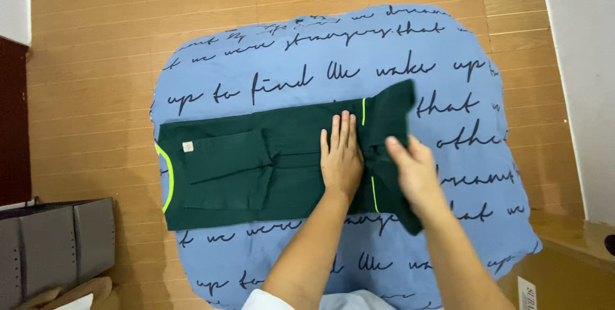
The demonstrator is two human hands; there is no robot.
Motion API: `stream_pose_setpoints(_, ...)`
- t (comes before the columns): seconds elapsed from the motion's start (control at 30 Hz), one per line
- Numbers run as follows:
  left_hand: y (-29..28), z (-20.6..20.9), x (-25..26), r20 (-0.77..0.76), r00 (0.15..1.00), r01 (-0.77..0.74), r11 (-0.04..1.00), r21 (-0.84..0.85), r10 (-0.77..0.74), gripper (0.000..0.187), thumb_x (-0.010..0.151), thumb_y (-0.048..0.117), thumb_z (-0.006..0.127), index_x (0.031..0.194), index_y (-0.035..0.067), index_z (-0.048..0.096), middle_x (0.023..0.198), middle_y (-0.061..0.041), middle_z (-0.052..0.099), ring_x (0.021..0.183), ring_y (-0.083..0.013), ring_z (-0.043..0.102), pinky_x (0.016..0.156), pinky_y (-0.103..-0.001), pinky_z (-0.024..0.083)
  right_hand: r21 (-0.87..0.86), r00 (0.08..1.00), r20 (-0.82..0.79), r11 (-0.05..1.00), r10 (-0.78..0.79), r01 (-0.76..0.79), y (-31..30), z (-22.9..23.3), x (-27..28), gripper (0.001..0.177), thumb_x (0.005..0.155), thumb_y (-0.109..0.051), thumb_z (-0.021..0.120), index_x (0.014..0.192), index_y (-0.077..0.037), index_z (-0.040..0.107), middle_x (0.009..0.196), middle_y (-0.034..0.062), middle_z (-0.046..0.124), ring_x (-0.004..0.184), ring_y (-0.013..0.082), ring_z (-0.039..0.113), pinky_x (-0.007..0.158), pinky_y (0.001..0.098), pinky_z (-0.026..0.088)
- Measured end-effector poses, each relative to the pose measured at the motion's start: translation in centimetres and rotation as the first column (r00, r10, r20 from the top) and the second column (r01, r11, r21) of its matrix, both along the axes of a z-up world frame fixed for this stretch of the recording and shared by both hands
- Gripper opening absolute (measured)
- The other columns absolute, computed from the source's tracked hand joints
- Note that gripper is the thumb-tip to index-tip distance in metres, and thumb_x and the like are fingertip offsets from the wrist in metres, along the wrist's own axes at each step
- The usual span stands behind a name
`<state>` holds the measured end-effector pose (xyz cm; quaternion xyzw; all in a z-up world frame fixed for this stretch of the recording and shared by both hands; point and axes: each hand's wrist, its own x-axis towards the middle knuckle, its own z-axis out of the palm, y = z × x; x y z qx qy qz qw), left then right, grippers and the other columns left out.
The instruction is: The person picks up a green shirt from a pile of clothes, spreads it out on a blue ottoman to fold it by hand, and then places the folded shirt inside an open suitcase.
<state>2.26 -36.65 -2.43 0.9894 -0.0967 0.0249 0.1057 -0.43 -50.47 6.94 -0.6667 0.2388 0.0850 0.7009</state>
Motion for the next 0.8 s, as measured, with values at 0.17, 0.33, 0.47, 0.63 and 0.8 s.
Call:
stream_pose_setpoints(0.17,1.1,0.4,-0.4,-0.010,0.997,0.076,0.992,-0.100,-0.077,0.060,0.101,0.027,0.047,0.157,0.011,0.032,0.168,-0.007,0.026,0.159,-0.0242,0.016,0.126,-0.048,0.015,-0.252,0.980,0.124,0.960,0.157,-0.122,6.9,0.4,1.7,0.039,0.101,-0.027,0.061,0.133,-0.005,0.064,0.102,0.0049,0.076,0.090,0.0103,0.065,0.083,0.0304,0.053)
stream_pose_setpoints(0.33,4.1,2.9,-0.5,0.105,0.992,0.036,0.964,0.264,-0.066,0.056,0.096,0.027,0.047,0.150,0.013,0.044,0.160,-0.005,0.042,0.149,-0.0217,0.036,0.121,-0.041,0.030,-0.419,0.981,-0.032,0.889,0.190,-0.186,10.9,3.7,3.1,0.046,0.099,-0.032,0.056,0.143,-0.020,0.059,0.084,0.0122,0.075,0.076,0.0223,0.072,0.076,0.0368,0.054)
stream_pose_setpoints(0.47,9.0,4.8,-1.3,-0.142,0.981,-0.193,0.804,-0.562,0.136,0.040,0.105,0.030,0.048,0.137,0.015,0.064,0.135,-0.007,0.069,0.126,-0.0247,0.064,0.101,-0.035,0.053,-0.523,0.955,-0.199,0.800,0.222,-0.295,12.5,3.6,3.4,0.052,0.098,-0.035,0.055,0.149,-0.026,0.052,0.077,0.0229,0.071,0.075,0.0393,0.071,0.077,0.0481,0.053)
stream_pose_setpoints(0.63,13.8,4.8,1.3,-0.634,0.773,-0.623,0.160,-0.765,-0.019,0.043,0.103,0.037,0.050,0.127,0.007,0.069,0.107,-0.008,0.077,0.096,-0.0173,0.074,0.085,-0.031,0.058,-0.625,0.931,-0.195,0.692,0.307,-0.359,14.8,0.5,3.2,0.055,0.100,-0.036,0.053,0.153,-0.024,0.046,0.079,0.0218,0.073,0.080,0.0439,0.070,0.076,0.0541,0.053)
stream_pose_setpoints(0.8,14.9,5.3,2.4,-0.764,0.645,-0.708,0.369,-0.602,-0.010,0.041,0.100,0.037,0.064,0.110,-0.002,0.073,0.095,-0.013,0.073,0.083,-0.0192,0.064,0.072,-0.035,0.051,-0.560,0.851,-0.164,0.663,0.500,-0.497,15.4,-0.6,2.8,0.076,0.084,-0.037,0.069,0.150,-0.018,0.040,0.077,0.0130,0.075,0.072,0.0379,0.073,0.068,0.0489,0.057)
